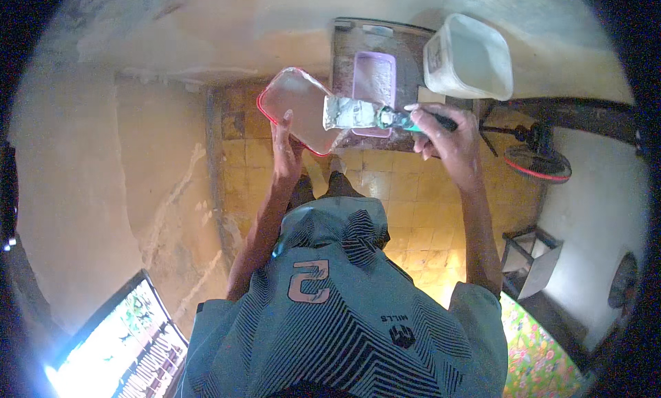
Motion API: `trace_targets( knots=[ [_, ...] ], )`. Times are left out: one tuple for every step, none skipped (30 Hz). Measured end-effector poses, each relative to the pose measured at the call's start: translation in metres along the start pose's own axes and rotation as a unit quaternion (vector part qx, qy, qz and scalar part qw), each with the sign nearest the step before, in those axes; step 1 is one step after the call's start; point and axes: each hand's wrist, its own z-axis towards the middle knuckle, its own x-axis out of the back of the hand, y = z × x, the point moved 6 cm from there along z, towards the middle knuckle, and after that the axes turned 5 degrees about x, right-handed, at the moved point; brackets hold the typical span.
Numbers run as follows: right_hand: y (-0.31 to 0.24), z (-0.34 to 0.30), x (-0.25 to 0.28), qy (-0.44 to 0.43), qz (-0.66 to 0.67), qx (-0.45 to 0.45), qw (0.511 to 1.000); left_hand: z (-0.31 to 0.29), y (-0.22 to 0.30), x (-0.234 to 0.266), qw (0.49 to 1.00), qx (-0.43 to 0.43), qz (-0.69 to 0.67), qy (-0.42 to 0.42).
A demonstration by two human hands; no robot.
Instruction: The person applies wall putty from a plastic container onto a wall around a window frame, then smooths it with a scraper tool.
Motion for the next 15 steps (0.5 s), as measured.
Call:
trace_targets(
  knots=[
    [-0.009, -0.005, -0.014, -0.01, -0.004, 0.002, 1.0, -0.004, 0.005, 0.002, 1.0, -0.02, -0.006, 0.021],
    [-0.018, -0.009, -0.03, -0.034, -0.039, 0.01, 0.999, -0.007, 0.008, 0.006, 0.999, -0.025, -0.012, 0.03],
    [-0.023, -0.014, -0.046, -0.057, -0.073, 0.017, 0.996, -0.01, 0.01, 0.012, 0.999, -0.02, -0.009, 0.041],
    [-0.026, -0.017, -0.06, -0.068, -0.075, 0.021, 0.995, -0.014, 0.012, 0.018, 0.999, -0.015, -0.007, 0.051],
    [-0.041, -0.022, -0.077, -0.093, -0.15, 0.145, 0.974, -0.02, 0.016, 0.025, 0.998, -0.02, -0.012, 0.06],
    [-0.056, -0.029, -0.093, -0.114, -0.219, 0.268, 0.931, -0.024, 0.022, 0.029, 0.997, -0.028, -0.013, 0.071],
    [-0.062, -0.033, -0.105, -0.147, -0.244, 0.254, 0.924, -0.029, 0.027, 0.035, 0.996, -0.036, -0.014, 0.081],
    [-0.07, -0.038, -0.115, -0.161, -0.277, 0.298, 0.899, -0.034, 0.032, 0.045, 0.995, -0.043, -0.019, 0.089],
    [-0.078, -0.042, -0.126, -0.174, -0.308, 0.344, 0.87, -0.039, 0.037, 0.052, 0.995, -0.045, -0.026, 0.082],
    [-0.084, -0.044, -0.134, -0.182, -0.308, 0.352, 0.865, -0.044, 0.042, 0.06, 0.996, -0.047, -0.032, 0.075],
    [-0.091, -0.045, -0.142, -0.197, -0.304, 0.363, 0.858, -0.051, 0.048, 0.07, 0.994, -0.056, -0.038, 0.083],
    [-0.098, -0.046, -0.151, -0.212, -0.301, 0.374, 0.851, -0.059, 0.056, 0.077, 0.993, -0.067, -0.044, 0.082],
    [-0.104, -0.047, -0.16, -0.222, -0.301, 0.383, 0.845, -0.065, 0.064, 0.086, 0.992, -0.077, -0.051, 0.082],
    [-0.111, -0.049, -0.171, -0.227, -0.302, 0.4, 0.835, -0.071, 0.068, 0.096, 0.99, -0.086, -0.058, 0.092],
    [-0.12, -0.054, -0.183, -0.227, -0.3, 0.415, 0.828, -0.078, 0.074, 0.109, 0.99, -0.083, -0.059, 0.1]
  ],
)
